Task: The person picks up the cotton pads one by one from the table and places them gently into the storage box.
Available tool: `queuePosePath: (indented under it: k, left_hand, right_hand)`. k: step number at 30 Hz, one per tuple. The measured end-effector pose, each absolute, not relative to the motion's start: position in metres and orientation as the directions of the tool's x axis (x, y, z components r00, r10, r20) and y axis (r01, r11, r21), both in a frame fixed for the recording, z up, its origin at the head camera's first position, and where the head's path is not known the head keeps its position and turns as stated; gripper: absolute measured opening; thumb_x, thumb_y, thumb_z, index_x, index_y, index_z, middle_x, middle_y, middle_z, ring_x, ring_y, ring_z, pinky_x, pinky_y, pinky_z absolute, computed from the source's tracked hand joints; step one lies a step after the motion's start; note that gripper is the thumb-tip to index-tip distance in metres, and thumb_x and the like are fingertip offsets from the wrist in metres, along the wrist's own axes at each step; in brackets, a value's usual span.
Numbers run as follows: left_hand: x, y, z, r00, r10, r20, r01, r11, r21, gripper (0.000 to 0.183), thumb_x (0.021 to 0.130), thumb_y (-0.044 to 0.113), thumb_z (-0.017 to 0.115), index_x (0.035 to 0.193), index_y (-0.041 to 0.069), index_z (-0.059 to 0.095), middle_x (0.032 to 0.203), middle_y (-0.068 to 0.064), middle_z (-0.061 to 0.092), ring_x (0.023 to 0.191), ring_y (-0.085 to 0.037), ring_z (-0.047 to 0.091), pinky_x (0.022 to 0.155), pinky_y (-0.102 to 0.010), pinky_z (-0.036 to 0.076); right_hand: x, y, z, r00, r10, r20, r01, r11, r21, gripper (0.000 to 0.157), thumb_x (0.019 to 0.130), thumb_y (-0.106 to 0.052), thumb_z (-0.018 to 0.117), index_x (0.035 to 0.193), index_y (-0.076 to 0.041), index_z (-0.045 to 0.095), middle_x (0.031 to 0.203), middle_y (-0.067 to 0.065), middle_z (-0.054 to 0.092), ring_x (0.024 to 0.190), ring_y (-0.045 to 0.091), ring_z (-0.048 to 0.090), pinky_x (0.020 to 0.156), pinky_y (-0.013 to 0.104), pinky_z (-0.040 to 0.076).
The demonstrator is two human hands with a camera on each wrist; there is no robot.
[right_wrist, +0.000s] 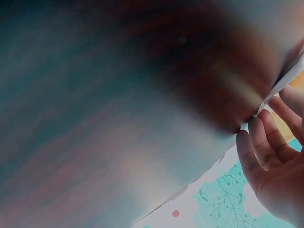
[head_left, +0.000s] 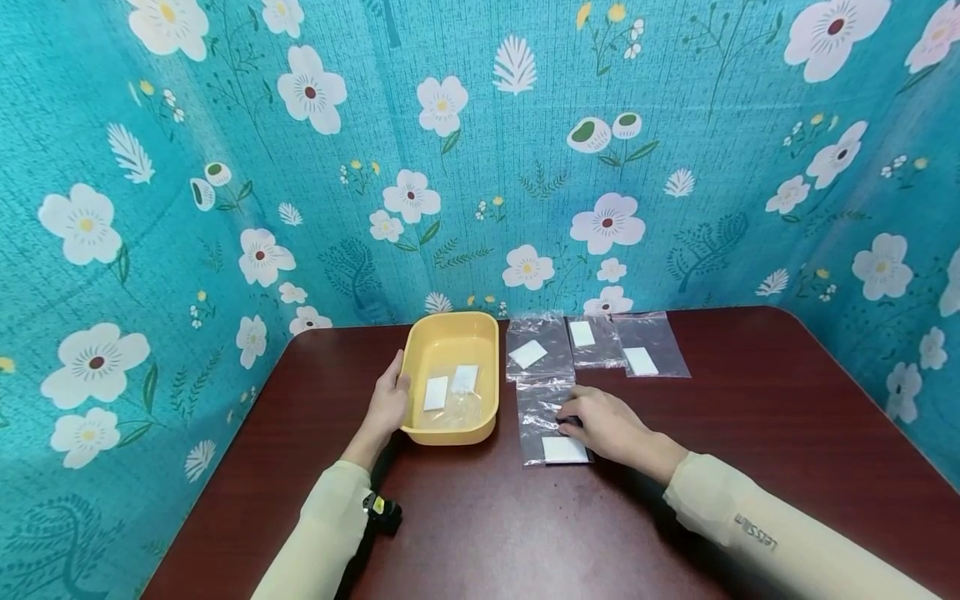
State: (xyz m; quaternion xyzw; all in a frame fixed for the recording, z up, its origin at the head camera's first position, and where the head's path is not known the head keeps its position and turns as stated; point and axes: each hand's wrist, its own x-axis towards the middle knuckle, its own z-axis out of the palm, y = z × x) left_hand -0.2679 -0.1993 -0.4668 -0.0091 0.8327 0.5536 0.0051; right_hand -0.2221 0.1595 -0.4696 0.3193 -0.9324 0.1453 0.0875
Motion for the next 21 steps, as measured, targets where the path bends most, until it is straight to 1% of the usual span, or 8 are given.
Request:
queuePosePath:
  k: [9,16,21]
  left_hand:
    - [-0.2689,-0.1995,-0.4663,-0.999,-0.015,-0.034,-0.037,0.375,0.926,0.055,0.110,0.014,0.031,0.163,0.013,0.013,0.167,-0.006,0.015,0.152,-0.025,0.013,0.120,-0.048,0.017]
    - [-0.2706,-0.2004,-0.4668,-1.000,-0.011,-0.025,-0.027,0.365,0.931,0.055,0.110,0.014,0.030,0.162,0.011,0.013,0.167,-0.006,0.014,0.152,-0.025,0.012,0.120,-0.048,0.017]
    - [-0.2709,-0.2003,-0.4700,-1.000,-0.008,-0.017,-0.019,0.376,0.926,0.055,0.110,0.013,0.031,0.162,0.009,0.014,0.167,-0.007,0.015,0.152,-0.025,0.013,0.120,-0.047,0.017]
  right_hand:
    - [-0.2252,0.1576,-0.4698,-0.776,-0.564,0.282,-0.626,0.741,-0.242,0.007,0.083,-0.012,0.082,0.087,-0.017,0.080,0.086,-0.009,0.067,0.085,0.015,0.063,0.076,0.038,0.054]
    - [-0.2271,0.1576,-0.4714,-0.762,-0.575,0.296,-0.641,0.736,-0.219,0.009,0.083,-0.009,0.081,0.082,-0.017,0.077,0.082,-0.008,0.062,0.077,0.013,0.061,0.070,0.035,0.053]
    - [-0.2278,0.1580,-0.4737,-0.759,-0.578,0.300,-0.644,0.735,-0.213,0.013,0.084,-0.009,0.080,0.080,-0.020,0.074,0.081,-0.009,0.061,0.076,0.012,0.060,0.068,0.034,0.052]
